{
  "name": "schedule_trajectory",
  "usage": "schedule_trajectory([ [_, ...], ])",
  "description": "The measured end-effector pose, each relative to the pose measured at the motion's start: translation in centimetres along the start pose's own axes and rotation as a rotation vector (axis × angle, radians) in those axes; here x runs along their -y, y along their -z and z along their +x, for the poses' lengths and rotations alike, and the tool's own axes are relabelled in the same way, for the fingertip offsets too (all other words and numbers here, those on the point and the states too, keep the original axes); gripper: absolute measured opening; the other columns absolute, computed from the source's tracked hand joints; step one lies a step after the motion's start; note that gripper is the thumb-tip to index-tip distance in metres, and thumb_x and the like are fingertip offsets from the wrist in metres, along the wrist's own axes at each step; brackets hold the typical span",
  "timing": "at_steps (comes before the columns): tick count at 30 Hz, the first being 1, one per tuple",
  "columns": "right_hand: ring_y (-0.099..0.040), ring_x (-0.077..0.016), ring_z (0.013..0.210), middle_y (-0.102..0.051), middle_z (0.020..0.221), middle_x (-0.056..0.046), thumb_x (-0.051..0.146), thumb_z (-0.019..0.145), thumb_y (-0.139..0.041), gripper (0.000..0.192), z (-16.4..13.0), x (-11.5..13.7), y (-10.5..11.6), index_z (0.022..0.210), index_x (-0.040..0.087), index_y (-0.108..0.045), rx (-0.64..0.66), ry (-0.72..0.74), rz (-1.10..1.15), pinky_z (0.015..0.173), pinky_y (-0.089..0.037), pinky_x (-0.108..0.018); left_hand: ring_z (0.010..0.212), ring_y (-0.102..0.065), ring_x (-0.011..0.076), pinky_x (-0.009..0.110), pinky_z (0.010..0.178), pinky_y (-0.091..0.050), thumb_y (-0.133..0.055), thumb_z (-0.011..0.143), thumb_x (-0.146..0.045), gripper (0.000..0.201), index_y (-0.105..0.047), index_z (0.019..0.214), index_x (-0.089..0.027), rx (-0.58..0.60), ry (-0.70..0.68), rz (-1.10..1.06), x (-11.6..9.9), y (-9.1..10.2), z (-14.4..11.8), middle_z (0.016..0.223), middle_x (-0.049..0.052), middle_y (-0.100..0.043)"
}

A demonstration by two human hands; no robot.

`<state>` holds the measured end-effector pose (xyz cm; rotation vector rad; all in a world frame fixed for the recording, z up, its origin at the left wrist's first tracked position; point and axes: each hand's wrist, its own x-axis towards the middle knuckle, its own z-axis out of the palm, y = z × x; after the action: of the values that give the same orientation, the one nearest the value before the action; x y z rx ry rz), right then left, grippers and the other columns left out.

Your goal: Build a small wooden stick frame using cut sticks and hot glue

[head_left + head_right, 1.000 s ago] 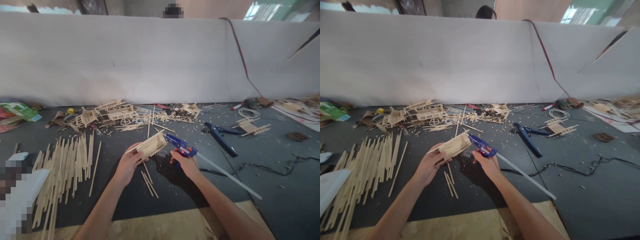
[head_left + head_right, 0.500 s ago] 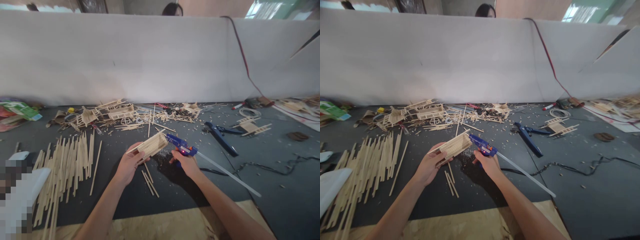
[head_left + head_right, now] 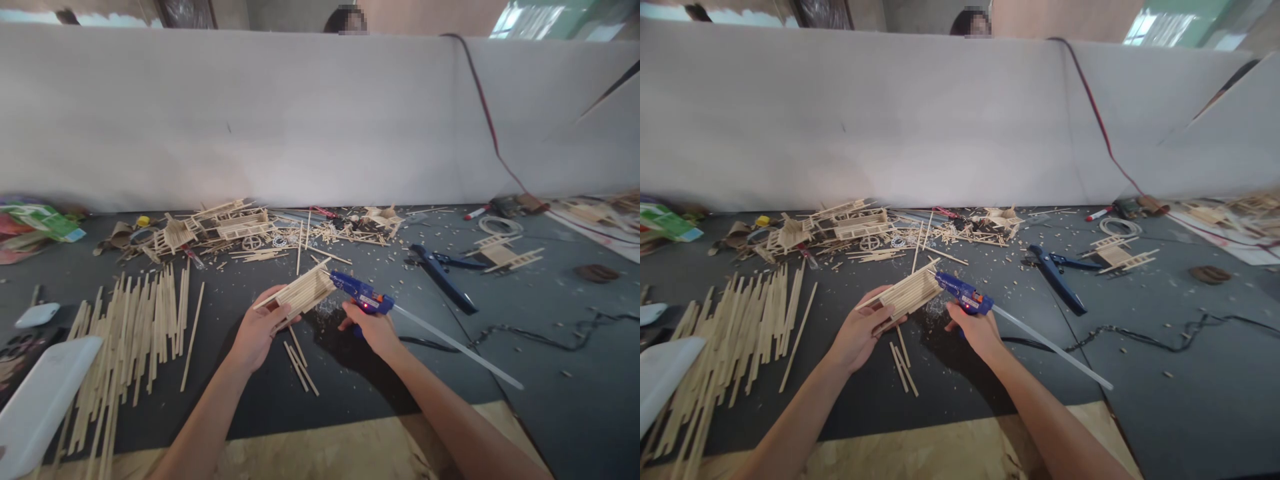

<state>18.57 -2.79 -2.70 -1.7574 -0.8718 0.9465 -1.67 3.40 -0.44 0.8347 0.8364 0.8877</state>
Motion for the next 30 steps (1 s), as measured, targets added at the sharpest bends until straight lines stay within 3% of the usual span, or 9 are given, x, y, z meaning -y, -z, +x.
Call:
schedule_trajectory([
  [12, -0.060, -0.0179, 0.050, -0.062, 0.045, 0.000, 0.049, 0.066, -0.058, 0.035, -0.06, 0.26, -0.12, 0.075, 0.016, -0.063, -0.038, -0.005, -0.013, 0.049, -0.037, -0.026, 0.081, -0.063, 0.0174, 0.033, 0.076, -0.052, -0.069, 0.066, -0.023, 0.038, -0.057, 0.102, -0.019, 0.003, -0.010, -0.008, 0.26, 0.28, 0.18, 0.095, 0.004, -0.065],
  [30, -0.060, -0.0155, 0.048, -0.059, 0.044, 0.002, 0.044, 0.069, -0.057, 0.027, -0.65, 0.93, -0.26, 0.068, 0.018, -0.059, 0.010, 0.074, -0.033, 0.054, -0.041, -0.025, 0.080, -0.062, 0.0161, 0.032, 0.077, -0.052, -0.069, 0.066, -0.021, 0.037, -0.057, 0.101, -0.018, 0.017, -0.018, -0.002, 0.24, 0.14, 0.13, 0.093, 0.003, -0.065],
])
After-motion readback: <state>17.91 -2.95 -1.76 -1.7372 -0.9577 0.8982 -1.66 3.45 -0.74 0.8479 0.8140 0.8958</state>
